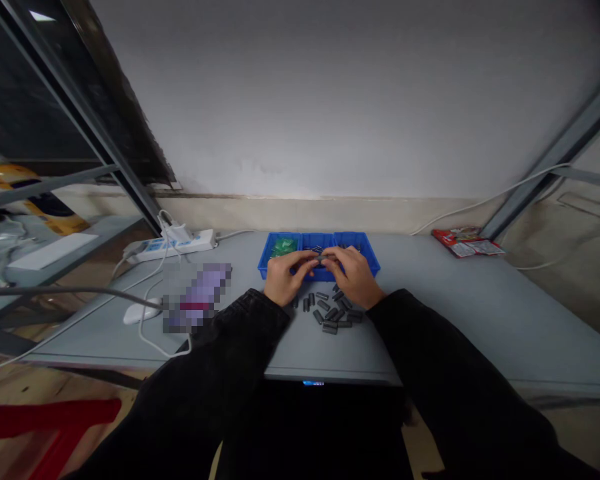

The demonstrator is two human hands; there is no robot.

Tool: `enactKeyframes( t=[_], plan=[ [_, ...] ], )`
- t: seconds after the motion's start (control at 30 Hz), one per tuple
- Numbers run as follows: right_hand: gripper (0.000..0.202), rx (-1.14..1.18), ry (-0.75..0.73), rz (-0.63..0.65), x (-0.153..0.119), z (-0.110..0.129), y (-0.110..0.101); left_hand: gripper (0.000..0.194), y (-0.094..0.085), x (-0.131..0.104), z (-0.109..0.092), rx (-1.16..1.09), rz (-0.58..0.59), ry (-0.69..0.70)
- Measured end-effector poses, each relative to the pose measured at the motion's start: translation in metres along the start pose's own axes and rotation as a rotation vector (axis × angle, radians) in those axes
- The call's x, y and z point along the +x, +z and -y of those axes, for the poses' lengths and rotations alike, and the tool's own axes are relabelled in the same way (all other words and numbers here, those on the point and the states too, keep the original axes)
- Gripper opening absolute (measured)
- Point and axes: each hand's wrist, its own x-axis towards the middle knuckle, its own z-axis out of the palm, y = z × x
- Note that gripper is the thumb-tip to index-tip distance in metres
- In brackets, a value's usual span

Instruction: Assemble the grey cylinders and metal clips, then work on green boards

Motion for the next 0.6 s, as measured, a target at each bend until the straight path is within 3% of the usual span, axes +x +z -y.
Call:
enactKeyframes(
  t=[0.27, 0.5, 0.6],
  plan=[
    [0.013, -0.015, -0.021, -0.028, 0.0001, -0.0019, 0.0035, 0.021, -0.0005, 0.0011, -0.0002, -0.023, 0.025, -0.003],
    [0.030, -0.043, -0.025, 0.017, 0.0004, -0.0008, 0.0036, 0.019, -0.0015, 0.0003, -0.0010, 0.023, 0.043, 0.026],
    [0.015, -0.012, -0.023, -0.005, 0.0007, 0.0017, 0.0025, 0.020, -0.0012, 0.0011, 0.0007, 0.005, 0.012, -0.010]
  ],
)
